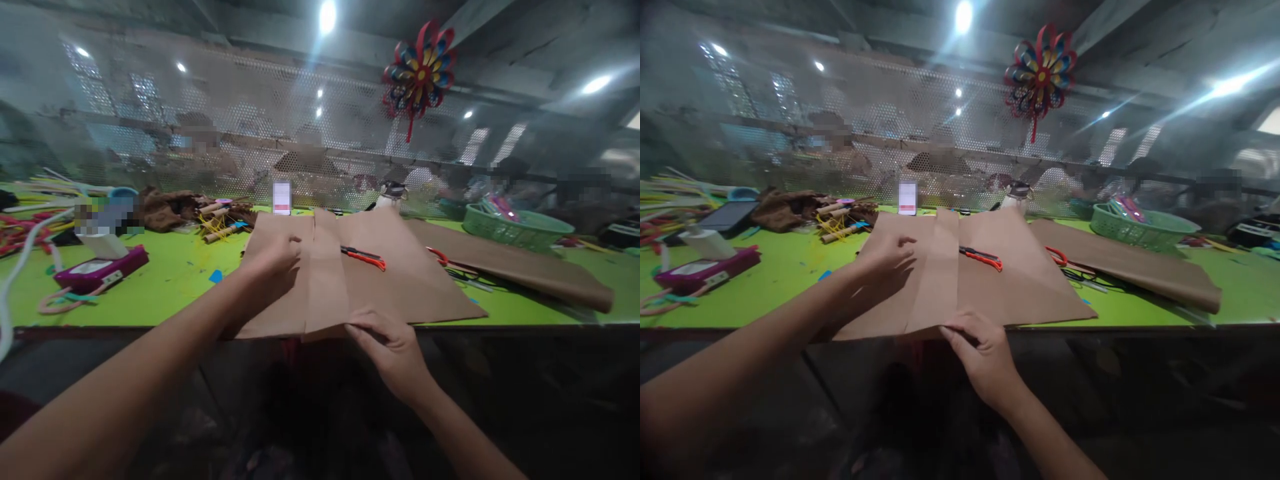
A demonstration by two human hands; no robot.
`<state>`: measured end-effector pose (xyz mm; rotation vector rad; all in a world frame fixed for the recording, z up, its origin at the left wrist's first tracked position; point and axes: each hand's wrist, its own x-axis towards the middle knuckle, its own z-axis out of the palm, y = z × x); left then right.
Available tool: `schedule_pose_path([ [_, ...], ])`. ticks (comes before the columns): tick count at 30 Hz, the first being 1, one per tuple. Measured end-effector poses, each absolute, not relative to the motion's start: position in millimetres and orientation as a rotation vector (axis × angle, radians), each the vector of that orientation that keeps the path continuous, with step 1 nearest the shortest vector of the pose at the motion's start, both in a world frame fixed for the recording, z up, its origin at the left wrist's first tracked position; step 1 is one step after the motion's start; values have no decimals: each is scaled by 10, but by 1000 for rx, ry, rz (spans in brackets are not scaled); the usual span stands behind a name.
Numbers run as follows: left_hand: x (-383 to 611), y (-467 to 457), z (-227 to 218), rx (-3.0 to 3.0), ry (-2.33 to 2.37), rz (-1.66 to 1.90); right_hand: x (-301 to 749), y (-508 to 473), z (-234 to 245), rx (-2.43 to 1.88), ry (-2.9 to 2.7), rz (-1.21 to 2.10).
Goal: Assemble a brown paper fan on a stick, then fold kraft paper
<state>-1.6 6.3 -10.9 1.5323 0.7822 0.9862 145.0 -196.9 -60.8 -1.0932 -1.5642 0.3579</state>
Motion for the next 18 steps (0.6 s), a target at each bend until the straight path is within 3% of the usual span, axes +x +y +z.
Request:
schedule_pose_path([
  [3,-97,-210,-12,1686,719,945,1488,-1954,-586,-1212,-1506,412],
  [8,-305,-572,-102,2312,376,405,1539,-1943,-518,-1329,-1517,507],
  [18,-573,-675,-201,2476,348,465,1727,-1297,-347,-1466,-1595,528],
])
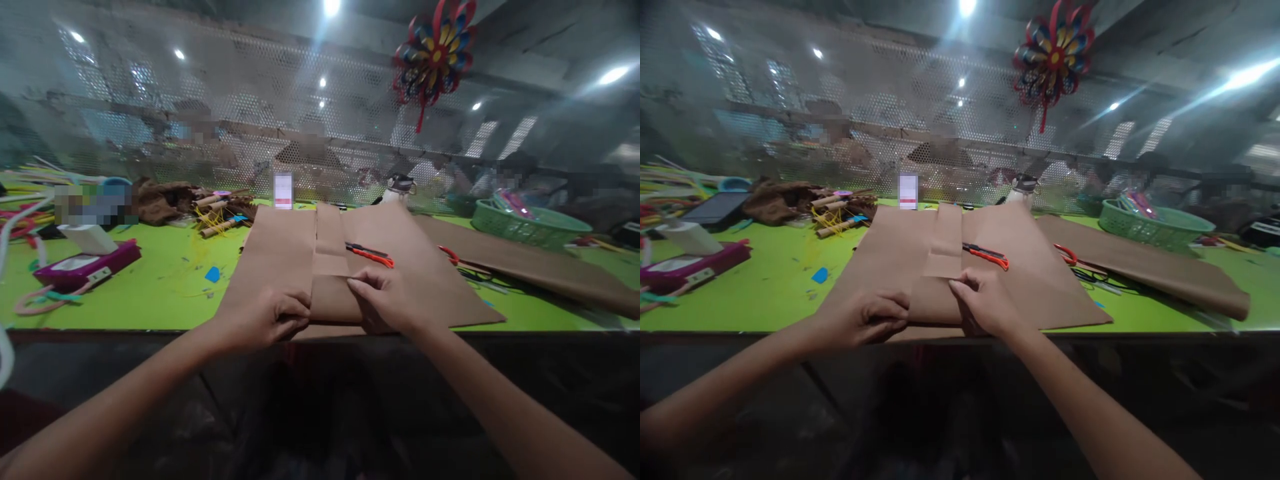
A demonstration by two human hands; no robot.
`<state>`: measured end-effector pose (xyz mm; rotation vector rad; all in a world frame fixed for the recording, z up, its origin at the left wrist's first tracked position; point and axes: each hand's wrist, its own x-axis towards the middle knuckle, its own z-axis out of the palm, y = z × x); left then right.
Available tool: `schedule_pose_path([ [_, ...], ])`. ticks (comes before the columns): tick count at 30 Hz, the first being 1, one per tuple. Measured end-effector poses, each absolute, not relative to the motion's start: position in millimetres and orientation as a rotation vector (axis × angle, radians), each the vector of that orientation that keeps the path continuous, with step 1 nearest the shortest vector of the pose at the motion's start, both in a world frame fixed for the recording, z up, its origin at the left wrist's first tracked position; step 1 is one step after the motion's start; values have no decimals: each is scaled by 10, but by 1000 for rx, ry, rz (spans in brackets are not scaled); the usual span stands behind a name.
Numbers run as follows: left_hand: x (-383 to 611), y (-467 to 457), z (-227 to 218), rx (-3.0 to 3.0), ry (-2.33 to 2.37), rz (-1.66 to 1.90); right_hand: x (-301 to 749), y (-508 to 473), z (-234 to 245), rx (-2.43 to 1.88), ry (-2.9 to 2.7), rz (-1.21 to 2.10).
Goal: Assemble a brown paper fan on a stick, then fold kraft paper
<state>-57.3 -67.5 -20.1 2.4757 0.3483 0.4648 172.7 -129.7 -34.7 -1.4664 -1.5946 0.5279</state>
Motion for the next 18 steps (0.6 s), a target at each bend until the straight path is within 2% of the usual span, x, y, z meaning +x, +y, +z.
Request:
schedule_pose_path([
  [12,-687,-661,-316,2378,624,565,1766,-978,-463,-1601,-1847,188],
  [18,-696,-760,-302,2576,622,449,1776,-857,-476,-1647,-1950,84],
])
